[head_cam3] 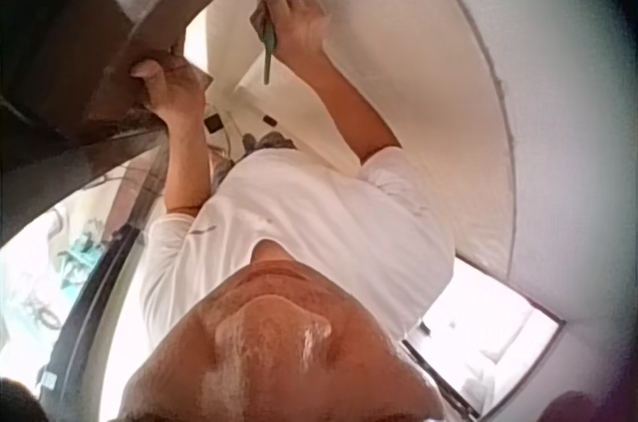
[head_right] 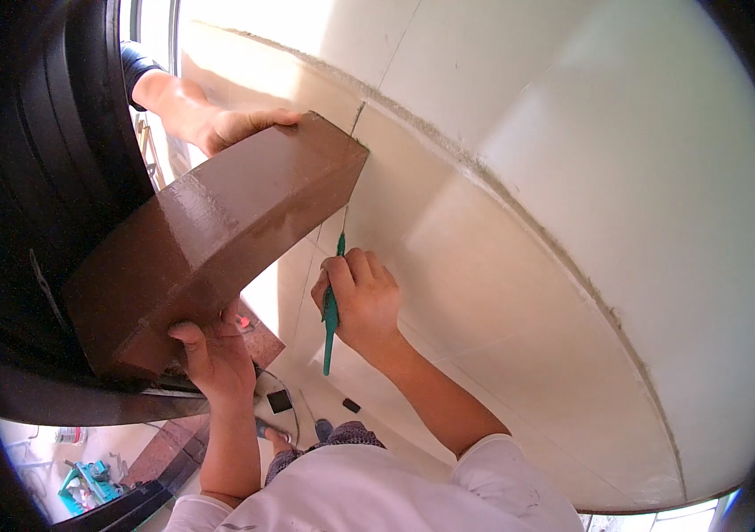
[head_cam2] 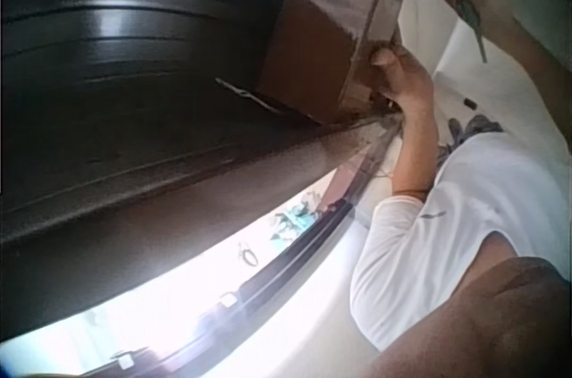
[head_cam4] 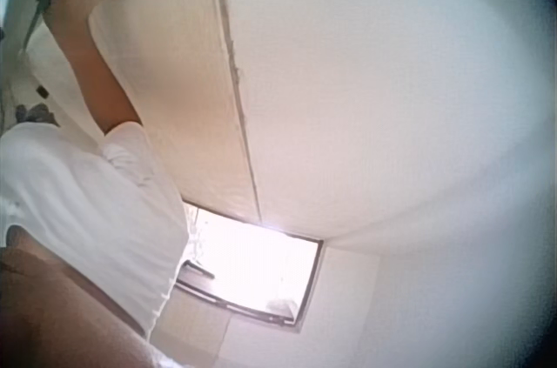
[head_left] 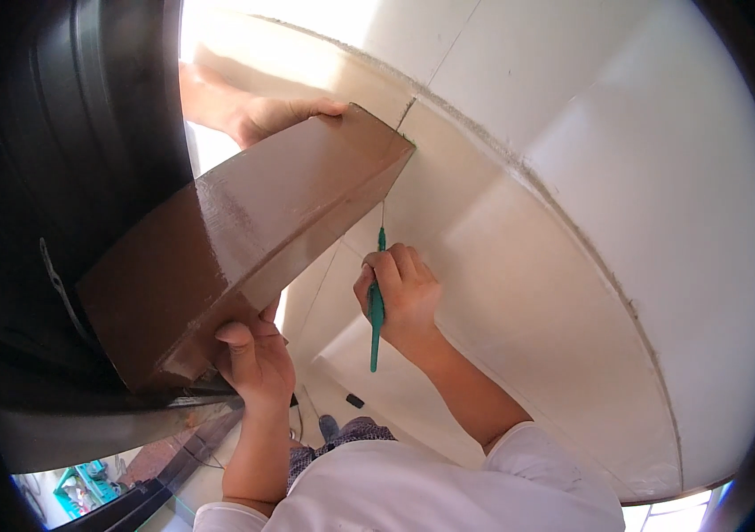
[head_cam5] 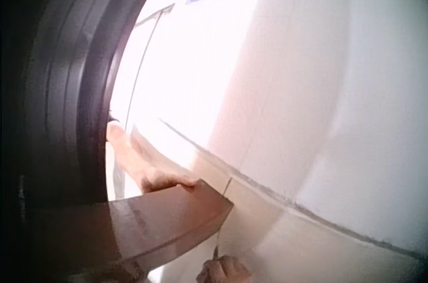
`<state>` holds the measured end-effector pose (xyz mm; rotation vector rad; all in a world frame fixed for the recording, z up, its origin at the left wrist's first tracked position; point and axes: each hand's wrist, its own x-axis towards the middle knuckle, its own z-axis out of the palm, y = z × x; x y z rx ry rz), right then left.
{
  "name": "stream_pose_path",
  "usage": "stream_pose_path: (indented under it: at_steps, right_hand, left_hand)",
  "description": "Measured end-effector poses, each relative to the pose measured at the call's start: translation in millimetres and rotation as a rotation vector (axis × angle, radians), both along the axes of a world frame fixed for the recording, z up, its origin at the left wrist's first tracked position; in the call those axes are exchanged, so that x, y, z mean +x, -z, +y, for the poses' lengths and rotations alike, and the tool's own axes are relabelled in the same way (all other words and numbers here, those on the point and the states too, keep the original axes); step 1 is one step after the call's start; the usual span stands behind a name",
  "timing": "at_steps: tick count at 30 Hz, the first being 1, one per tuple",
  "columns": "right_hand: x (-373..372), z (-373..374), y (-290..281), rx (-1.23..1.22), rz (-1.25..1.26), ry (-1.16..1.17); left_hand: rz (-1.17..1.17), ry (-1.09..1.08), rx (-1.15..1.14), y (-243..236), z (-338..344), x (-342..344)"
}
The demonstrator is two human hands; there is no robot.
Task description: The person holds a brown rectangular trim piece against a wall to mark the placement with a pen. The person then cuts a piece of material using an angle grinder on the floor.
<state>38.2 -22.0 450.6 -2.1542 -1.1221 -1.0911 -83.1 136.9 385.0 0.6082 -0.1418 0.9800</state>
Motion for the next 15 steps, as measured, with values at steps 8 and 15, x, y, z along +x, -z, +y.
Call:
stream_pose_path:
  at_steps: [8, 15]
  right_hand:
    - [11, 0, 3, -0.025, 0.015, -0.061]
    - [8, -5, 12, 0.023, 0.037, -0.065]
  left_hand:
    - [0.103, -0.052, -0.041, -16, -7, 0]
    - [0.078, -0.032, -0.049, -12, -4, 0]
